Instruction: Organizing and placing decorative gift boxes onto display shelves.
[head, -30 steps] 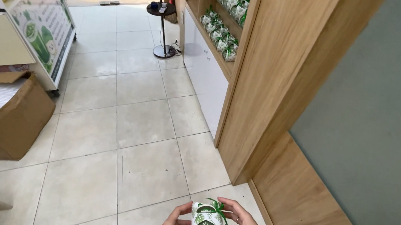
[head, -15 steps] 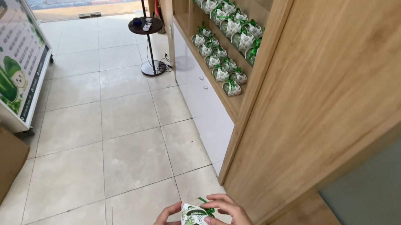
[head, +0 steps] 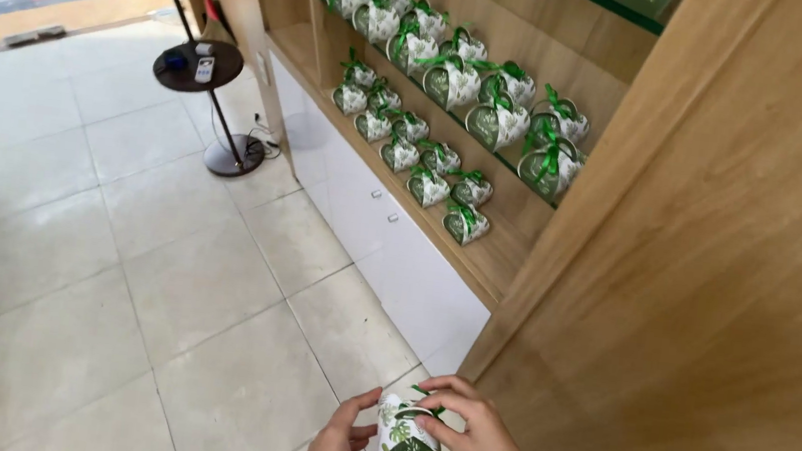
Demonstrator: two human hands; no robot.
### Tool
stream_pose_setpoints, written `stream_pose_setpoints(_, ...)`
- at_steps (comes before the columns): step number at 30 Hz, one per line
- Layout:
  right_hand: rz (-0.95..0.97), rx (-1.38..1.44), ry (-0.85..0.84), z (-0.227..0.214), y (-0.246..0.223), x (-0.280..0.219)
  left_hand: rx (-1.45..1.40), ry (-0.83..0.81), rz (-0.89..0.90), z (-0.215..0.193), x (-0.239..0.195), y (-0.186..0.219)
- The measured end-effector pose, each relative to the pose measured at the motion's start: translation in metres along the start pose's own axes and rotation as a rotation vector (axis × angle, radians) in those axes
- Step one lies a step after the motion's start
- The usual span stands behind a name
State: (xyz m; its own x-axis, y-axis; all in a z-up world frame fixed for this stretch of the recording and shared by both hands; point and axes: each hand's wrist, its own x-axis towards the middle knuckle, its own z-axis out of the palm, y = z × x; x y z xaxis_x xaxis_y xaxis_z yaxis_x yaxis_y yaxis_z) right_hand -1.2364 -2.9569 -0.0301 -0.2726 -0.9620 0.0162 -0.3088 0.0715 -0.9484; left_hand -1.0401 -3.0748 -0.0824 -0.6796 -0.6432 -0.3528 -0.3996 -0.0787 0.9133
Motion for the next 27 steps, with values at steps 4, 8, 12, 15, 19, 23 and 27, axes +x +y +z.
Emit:
stream_pose_setpoints(4, -0.047, -0.044, 0.087, 0.015, -0.011, 0.060, 0.149, -0.188, 0.022, -0.061, 0.059, 0.037)
stream_pose_setpoints(8, 0.116, -0.045, 0.188, 0.018, -0.010, 0.103, 0.205, -0.258, 0.084, -0.087, 0.110, 0.066)
stream_pose_setpoints(12, 0.227, -0.034, 0.366, -0.001, -0.005, 0.140, 0.237, -0.375, 0.115, -0.088, 0.176, 0.085)
stream_pose_setpoints(15, 0.157, -0.141, 0.453, -0.023, 0.018, 0.168, 0.179, -0.431, 0.412, -0.082, 0.230, 0.081)
stream_pose_setpoints(19, 0.108, -0.149, 0.571, -0.059, 0.045, 0.208, 0.369, -0.443, 0.328, -0.087, 0.280, 0.130)
stream_pose_setpoints(23, 0.150, -0.297, 0.745, -0.092, 0.071, 0.241, 0.576, -0.446, 0.453, -0.087, 0.332, 0.159)
stream_pose_setpoints(27, 0.149, -0.620, 0.978, -0.109, 0.090, 0.271, 0.733, -0.470, 0.497, -0.072, 0.384, 0.165)
